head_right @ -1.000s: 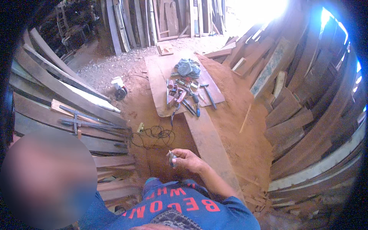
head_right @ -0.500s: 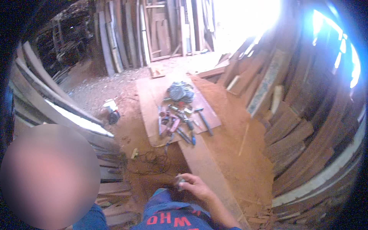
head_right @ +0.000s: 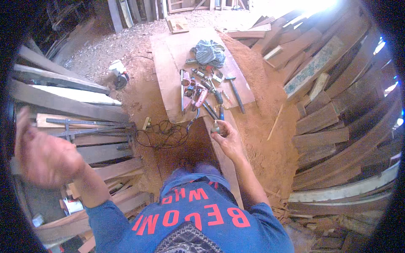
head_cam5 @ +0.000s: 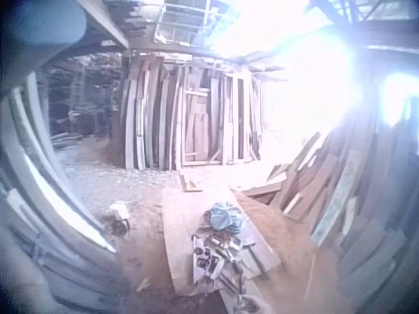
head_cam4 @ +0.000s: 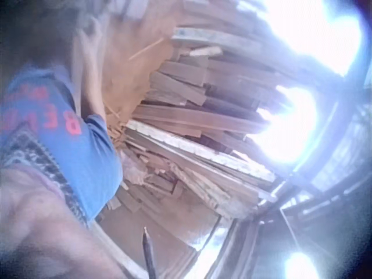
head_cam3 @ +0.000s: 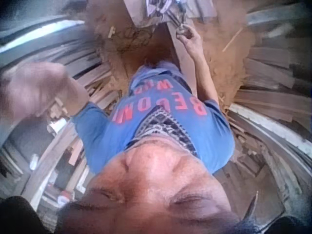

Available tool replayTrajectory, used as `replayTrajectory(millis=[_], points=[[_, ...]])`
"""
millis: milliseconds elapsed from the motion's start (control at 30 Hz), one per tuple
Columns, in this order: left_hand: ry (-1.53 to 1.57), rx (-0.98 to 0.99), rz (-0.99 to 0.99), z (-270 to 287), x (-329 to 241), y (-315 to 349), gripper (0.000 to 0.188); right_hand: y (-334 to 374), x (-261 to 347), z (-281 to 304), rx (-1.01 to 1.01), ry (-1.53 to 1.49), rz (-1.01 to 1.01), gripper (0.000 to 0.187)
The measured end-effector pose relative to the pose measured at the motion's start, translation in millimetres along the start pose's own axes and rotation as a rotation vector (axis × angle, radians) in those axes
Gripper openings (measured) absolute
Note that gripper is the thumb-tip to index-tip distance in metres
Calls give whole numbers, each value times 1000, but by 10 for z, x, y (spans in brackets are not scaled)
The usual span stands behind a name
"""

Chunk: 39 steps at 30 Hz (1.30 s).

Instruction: The person assembles a handheld power tool, likely a jigsaw, by inserting a motor component into the tool's body and securing it. They then retrieve a small cylindrical part and use a screwdriver to tighten a screw on it.

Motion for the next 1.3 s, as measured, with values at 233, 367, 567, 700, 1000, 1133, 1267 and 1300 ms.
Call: replayTrajectory(millis=[233,367,567,700,1000,1133,1267,1300], points=[[107,829,1065,-694,440,2381,32,-241,-85,306,-65,42,-65,26],[59,1048,1333,-158,-128,3662,41,-487,-56,366,-9,152,-70,24],[-28,1072,1731,204,-1081,4699,44,-869,-62,449,75,271,-13,26],[-19,995,1821,-154,-1631,5266,47,-1141,-311,572,172,349,1,26],[205,858,1856,-1685,-2288,5351,48,-1557,-727,906,271,390,14,25],[177,913,1770,-2113,-2112,4769,47,-1579,-872,1088,218,174,31,22],[234,951,1656,-2557,-1862,4233,43,-1709,-1347,1423,183,159,-7,24],[271,915,1624,-2675,-1798,4070,40,-1717,-1391,1462,180,160,-35,25]])
Point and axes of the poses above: each hand's wrist, its own y-axis away from the middle knuckle, its own z-axis out of the back of the hand, x = y × z, the point moved 4 cm from there along -y, towards the middle knuckle, and after that the axes turned 10 degrees about x, right-handed, at the moved point
